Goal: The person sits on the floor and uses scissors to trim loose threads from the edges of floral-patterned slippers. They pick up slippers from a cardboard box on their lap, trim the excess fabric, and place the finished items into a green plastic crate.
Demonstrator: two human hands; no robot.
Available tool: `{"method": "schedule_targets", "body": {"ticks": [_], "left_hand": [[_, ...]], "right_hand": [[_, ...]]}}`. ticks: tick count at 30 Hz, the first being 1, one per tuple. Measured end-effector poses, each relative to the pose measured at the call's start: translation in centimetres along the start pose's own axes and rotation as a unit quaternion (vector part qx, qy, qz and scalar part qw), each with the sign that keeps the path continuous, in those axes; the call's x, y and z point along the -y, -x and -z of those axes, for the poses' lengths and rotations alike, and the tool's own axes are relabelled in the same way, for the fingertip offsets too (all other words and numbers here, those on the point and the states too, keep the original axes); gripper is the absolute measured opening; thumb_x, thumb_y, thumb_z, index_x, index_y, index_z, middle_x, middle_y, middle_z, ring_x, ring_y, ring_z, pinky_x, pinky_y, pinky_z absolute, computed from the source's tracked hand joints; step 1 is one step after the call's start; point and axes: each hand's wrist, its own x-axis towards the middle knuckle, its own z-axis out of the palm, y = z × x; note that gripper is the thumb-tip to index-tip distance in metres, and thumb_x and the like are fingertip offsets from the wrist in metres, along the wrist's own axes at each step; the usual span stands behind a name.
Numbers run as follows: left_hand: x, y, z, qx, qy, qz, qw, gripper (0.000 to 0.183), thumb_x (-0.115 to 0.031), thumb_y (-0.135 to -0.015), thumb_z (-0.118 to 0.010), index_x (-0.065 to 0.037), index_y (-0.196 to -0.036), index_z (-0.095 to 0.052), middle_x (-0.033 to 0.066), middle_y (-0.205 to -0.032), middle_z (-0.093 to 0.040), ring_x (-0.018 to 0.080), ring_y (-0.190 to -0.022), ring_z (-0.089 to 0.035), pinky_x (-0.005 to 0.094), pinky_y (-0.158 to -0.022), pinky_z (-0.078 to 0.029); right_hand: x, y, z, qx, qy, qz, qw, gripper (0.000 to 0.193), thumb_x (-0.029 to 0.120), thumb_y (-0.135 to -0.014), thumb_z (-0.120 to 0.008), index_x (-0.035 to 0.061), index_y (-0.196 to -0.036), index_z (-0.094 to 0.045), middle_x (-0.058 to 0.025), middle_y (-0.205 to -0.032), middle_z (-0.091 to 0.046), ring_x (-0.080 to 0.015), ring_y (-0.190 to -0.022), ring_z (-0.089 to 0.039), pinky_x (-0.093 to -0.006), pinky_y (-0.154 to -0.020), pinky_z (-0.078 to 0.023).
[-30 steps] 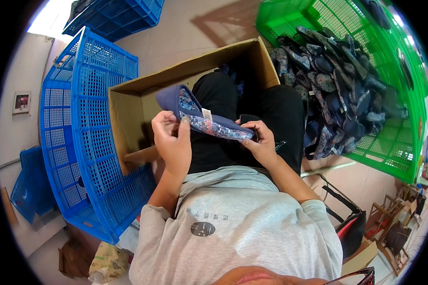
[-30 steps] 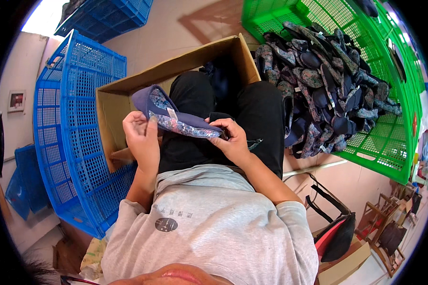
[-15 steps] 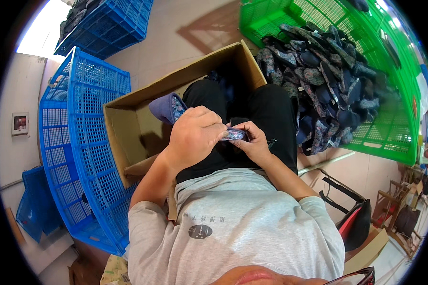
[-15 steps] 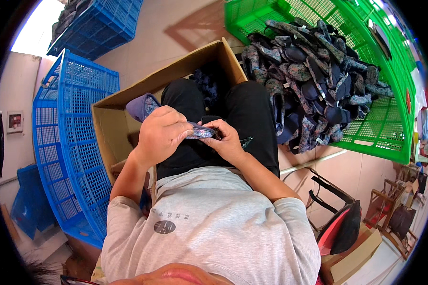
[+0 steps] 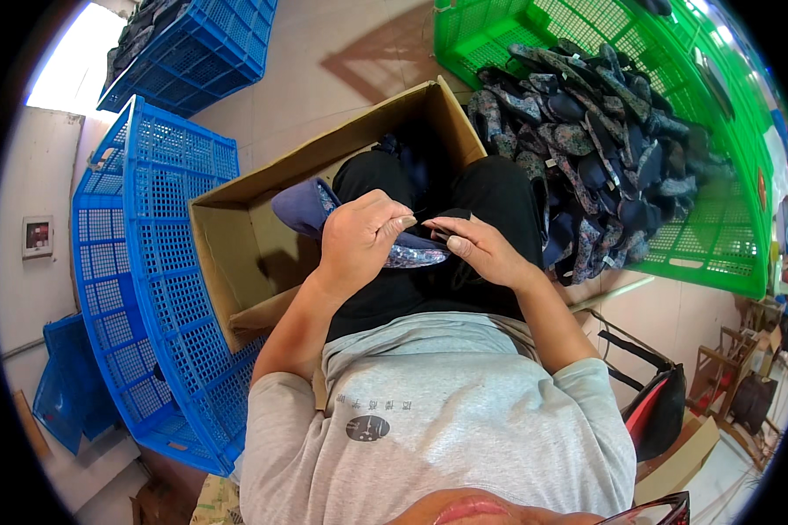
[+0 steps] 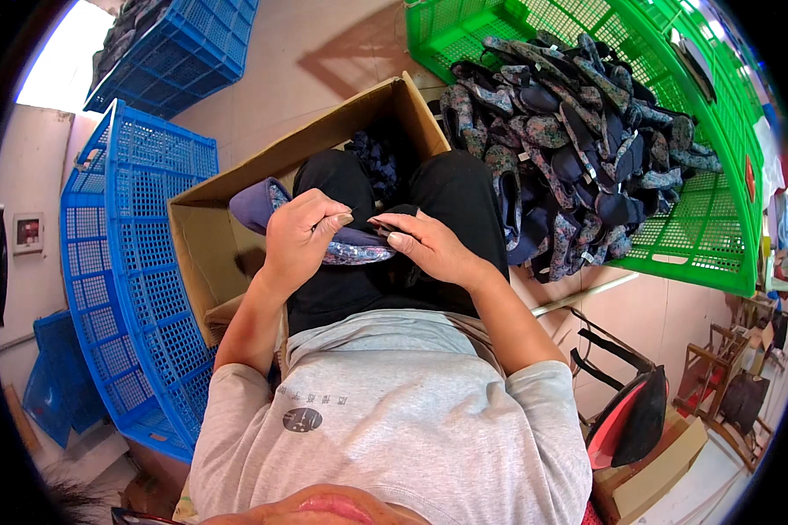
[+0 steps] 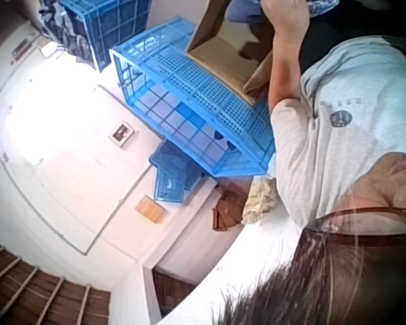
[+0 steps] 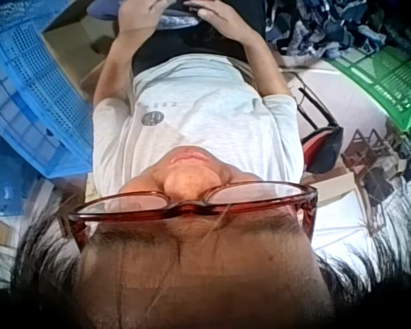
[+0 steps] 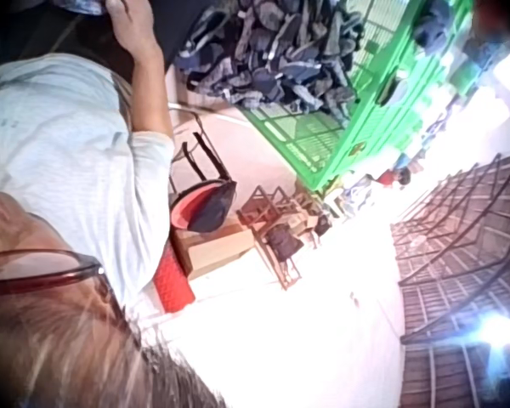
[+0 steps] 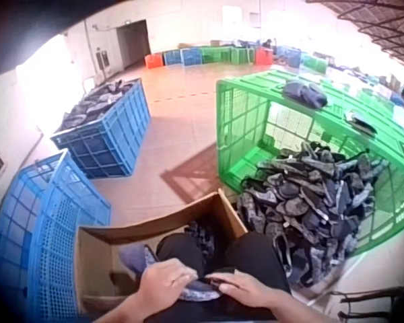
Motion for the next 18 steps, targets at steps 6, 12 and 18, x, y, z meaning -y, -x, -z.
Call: {"method": "schedule_targets", "body": {"ticks": [6,12,18], "left_hand": [[-0.1,-0.3,-0.2,0.018,-0.019,0.005,1.0,0.009,-0.009,-0.086,-0.068,0.0,-0.087,-0.07,0.0101,-0.079,-0.064,0.0243,-0.071,-0.063,0.031,-0.064,-0.048],[0.0,-0.3,-0.6,0.015,-0.013,0.006,1.0,0.009,-0.01,-0.085,-0.068,-0.001,-0.088,-0.07,0.0094,-0.079,-0.065,0.0245,-0.072,-0.064,0.0317,-0.063,-0.048],[0.1,-0.3,-1.1,0.013,-0.03,0.005,0.999,0.007,-0.009,-0.084,-0.069,-0.002,-0.086,-0.07,0.009,-0.079,-0.065,0.0258,-0.071,-0.064,0.0323,-0.062,-0.049]], "right_hand": [[1.5,-1.8,0.4,0.017,0.006,0.024,1.0,0.034,0.026,-0.096,-0.061,0.0058,-0.122,-0.059,-0.0115,-0.111,-0.066,-0.0288,-0.102,-0.062,-0.036,-0.088,-0.047],[1.9,-2.7,1.0,0.072,0.044,0.019,0.996,0.028,0.027,-0.094,-0.064,0.0072,-0.113,-0.062,-0.011,-0.101,-0.067,-0.0275,-0.094,-0.065,-0.0352,-0.083,-0.049],[1.5,-3.1,0.9,0.088,0.071,0.03,0.993,0.026,0.027,-0.093,-0.065,0.0073,-0.11,-0.064,-0.0116,-0.098,-0.069,-0.0277,-0.091,-0.067,-0.0354,-0.08,-0.05]]}}
